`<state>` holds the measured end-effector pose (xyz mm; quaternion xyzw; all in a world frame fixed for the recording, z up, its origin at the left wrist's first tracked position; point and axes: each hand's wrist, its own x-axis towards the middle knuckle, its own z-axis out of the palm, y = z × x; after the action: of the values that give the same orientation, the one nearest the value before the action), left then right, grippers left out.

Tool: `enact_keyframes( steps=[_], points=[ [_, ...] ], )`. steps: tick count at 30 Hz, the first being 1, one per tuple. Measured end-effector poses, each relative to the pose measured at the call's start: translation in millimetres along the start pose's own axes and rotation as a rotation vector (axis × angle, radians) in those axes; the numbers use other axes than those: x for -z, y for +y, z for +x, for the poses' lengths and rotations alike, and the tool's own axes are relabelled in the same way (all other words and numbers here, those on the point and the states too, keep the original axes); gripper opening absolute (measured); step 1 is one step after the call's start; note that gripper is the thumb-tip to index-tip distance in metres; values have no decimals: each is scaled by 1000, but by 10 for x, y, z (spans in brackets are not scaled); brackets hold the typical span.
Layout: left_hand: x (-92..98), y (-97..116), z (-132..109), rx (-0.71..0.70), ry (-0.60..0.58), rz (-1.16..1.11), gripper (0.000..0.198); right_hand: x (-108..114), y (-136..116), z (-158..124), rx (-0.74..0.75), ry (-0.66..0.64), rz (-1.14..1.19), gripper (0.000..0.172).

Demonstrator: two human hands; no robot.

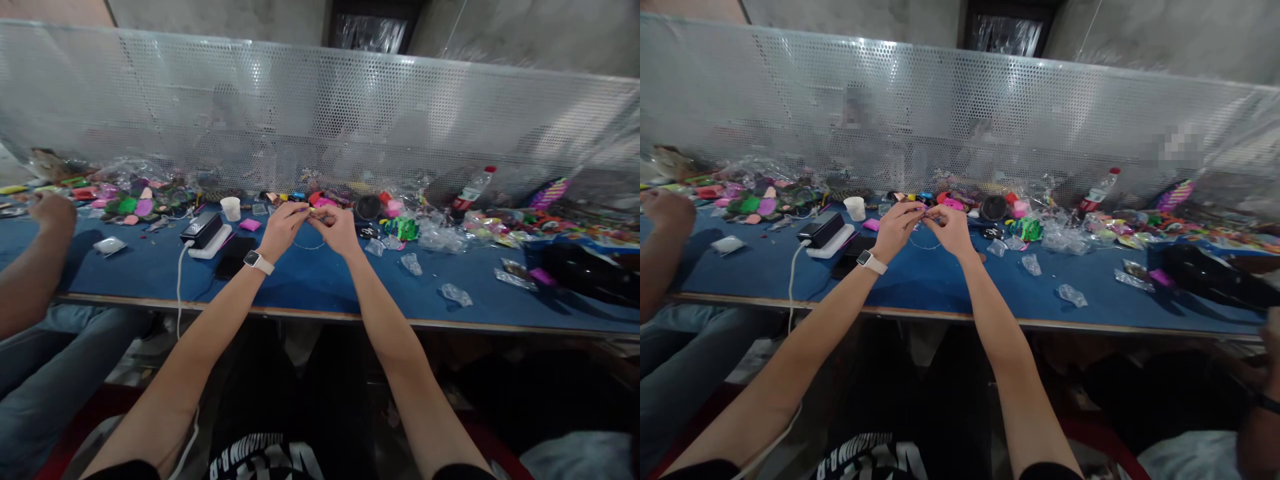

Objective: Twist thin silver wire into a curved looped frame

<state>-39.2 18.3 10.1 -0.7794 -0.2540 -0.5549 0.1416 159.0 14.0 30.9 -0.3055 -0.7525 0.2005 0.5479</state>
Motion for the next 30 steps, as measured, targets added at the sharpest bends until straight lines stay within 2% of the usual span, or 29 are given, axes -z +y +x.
enact_keyframes(
  steps=[3, 7, 11, 18, 24, 27, 30],
  points=[
    [21, -21, 22, 3, -58, -37, 27, 30, 35, -2, 52, -5, -80, 34],
    [49, -53, 49, 68, -114, -74, 27, 68, 61, -8, 100, 4, -200, 25],
    [87, -62, 73, 126, -169, -80, 25, 80, 64, -12, 114, 3, -235, 22],
    [113, 32, 95, 227, -104, -151, 17, 109, 52, -10, 130, -3, -274, 30],
    [117, 47, 135, 312, -141, -360, 32, 138, 56, -2, 206, -36, -289, 25],
    [135, 43, 148, 309, -149, -395, 34, 108, 25, -2, 150, -1, -209, 29],
    [133, 39, 130, 274, -149, -355, 29, 86, 3, 7, 3, 19, -44, 40]
  ],
)
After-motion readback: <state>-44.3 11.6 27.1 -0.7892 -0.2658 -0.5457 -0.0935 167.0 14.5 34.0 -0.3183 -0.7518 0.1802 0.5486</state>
